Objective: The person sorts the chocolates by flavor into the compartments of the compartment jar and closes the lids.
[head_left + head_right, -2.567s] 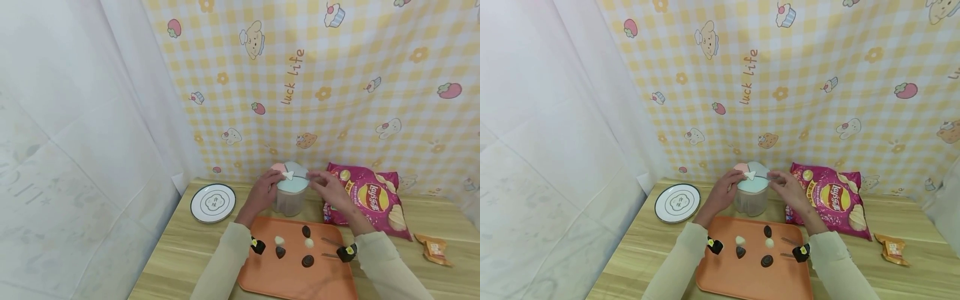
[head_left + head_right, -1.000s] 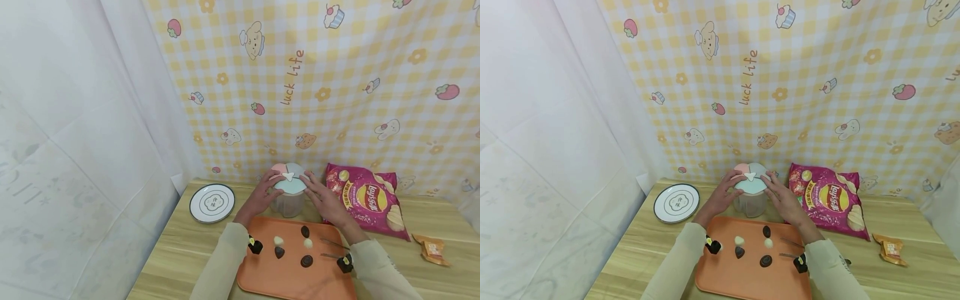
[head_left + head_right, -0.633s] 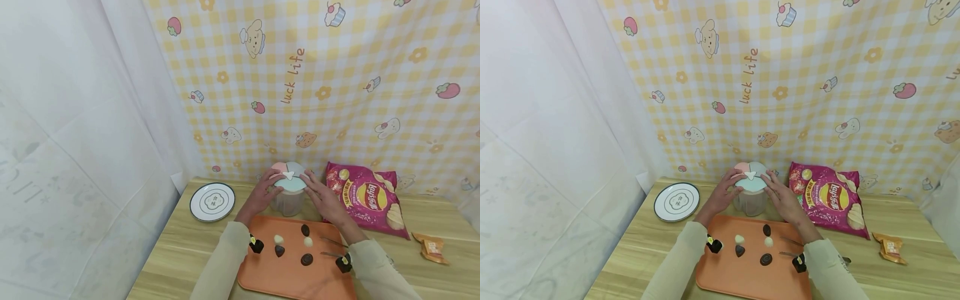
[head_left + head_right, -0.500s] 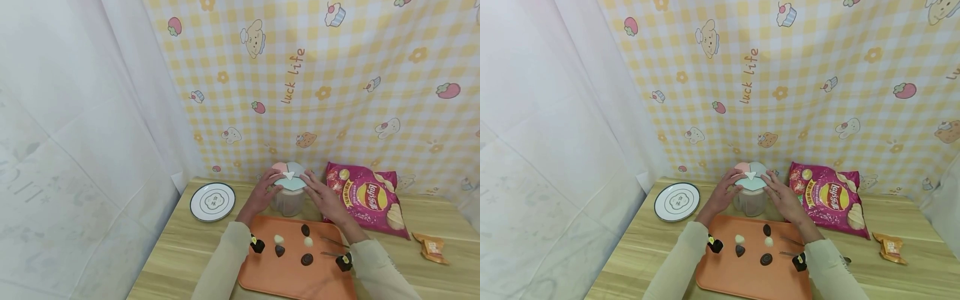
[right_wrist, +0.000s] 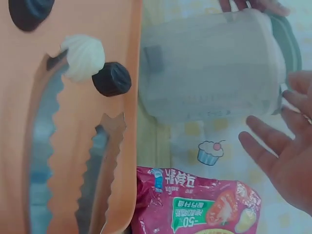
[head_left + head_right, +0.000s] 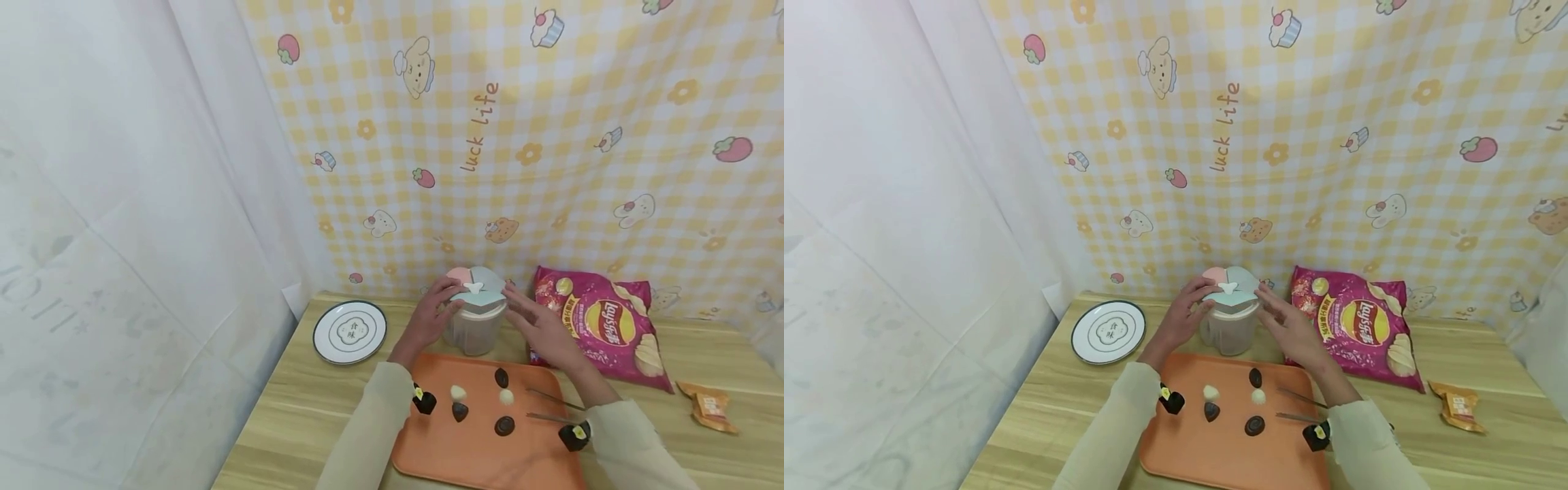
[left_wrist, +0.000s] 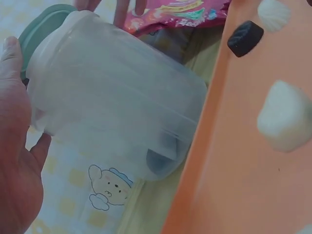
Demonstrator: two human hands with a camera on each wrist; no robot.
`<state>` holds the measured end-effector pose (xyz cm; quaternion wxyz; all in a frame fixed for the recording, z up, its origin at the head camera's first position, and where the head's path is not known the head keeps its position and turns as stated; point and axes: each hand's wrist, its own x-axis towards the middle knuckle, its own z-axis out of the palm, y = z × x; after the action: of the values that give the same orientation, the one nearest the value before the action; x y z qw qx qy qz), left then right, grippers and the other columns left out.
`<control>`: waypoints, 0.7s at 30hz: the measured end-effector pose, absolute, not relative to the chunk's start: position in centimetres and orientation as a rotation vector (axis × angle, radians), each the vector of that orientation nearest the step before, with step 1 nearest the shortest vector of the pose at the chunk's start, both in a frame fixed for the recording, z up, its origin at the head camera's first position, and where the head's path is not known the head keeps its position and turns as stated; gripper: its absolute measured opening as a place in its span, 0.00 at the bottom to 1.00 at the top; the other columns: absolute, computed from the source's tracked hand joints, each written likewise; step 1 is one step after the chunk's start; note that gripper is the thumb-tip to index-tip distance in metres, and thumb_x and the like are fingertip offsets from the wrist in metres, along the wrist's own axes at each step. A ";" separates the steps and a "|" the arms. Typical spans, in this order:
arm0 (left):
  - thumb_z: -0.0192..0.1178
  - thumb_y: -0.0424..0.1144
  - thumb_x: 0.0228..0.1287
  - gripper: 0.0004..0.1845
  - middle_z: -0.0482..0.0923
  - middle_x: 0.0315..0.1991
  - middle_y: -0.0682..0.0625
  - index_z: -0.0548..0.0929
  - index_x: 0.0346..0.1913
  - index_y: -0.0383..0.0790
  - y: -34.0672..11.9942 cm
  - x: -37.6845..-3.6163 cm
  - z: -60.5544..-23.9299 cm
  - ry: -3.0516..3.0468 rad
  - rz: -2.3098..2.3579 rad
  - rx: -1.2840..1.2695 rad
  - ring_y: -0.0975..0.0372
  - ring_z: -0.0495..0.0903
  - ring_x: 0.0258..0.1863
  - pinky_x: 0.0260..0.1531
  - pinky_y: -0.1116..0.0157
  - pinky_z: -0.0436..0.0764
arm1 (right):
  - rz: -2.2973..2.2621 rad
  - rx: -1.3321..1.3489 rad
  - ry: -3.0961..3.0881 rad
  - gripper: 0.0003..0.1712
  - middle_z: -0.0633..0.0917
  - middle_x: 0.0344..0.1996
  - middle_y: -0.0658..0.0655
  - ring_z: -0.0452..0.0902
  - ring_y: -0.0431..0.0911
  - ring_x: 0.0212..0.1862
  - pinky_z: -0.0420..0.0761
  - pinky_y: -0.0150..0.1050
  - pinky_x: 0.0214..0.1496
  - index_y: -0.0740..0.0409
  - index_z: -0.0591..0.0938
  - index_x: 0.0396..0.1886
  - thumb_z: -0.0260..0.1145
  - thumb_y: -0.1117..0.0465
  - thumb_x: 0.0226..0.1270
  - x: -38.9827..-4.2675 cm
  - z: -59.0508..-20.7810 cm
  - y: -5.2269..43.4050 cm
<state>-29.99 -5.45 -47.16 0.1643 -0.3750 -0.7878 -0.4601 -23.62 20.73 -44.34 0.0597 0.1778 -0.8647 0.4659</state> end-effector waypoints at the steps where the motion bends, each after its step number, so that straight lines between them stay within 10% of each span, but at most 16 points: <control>1: 0.60 0.34 0.77 0.14 0.73 0.63 0.43 0.83 0.60 0.35 -5.4 -30.0 -47.2 -2.240 -1.315 -1.067 0.56 0.74 0.57 0.54 0.63 0.76 | 1.400 0.517 -2.619 0.28 0.69 0.75 0.61 0.72 0.63 0.68 0.76 0.58 0.61 0.58 0.71 0.76 0.58 0.55 0.83 -23.3 -44.3 21.0; 10: 0.57 0.36 0.79 0.12 0.77 0.59 0.46 0.86 0.56 0.37 -5.2 -30.4 -46.5 -2.276 -1.267 -1.013 0.57 0.74 0.57 0.57 0.60 0.74 | 1.346 0.603 -2.791 0.18 0.88 0.50 0.55 0.86 0.47 0.48 0.83 0.38 0.45 0.56 0.85 0.60 0.64 0.54 0.78 -19.2 -44.9 24.1; 21: 0.51 0.40 0.83 0.16 0.77 0.58 0.45 0.87 0.54 0.35 -5.4 -30.6 -44.9 -2.424 -1.231 -0.951 0.53 0.72 0.62 0.66 0.56 0.68 | 1.240 0.533 -2.950 0.20 0.85 0.57 0.57 0.79 0.41 0.55 0.82 0.40 0.46 0.56 0.84 0.62 0.66 0.53 0.76 -13.4 -47.2 29.4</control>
<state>-30.61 -5.41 -44.93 0.1304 -0.3273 -0.8345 -0.4237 -13.36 29.41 -47.24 -0.0512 0.1642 -0.9081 0.3819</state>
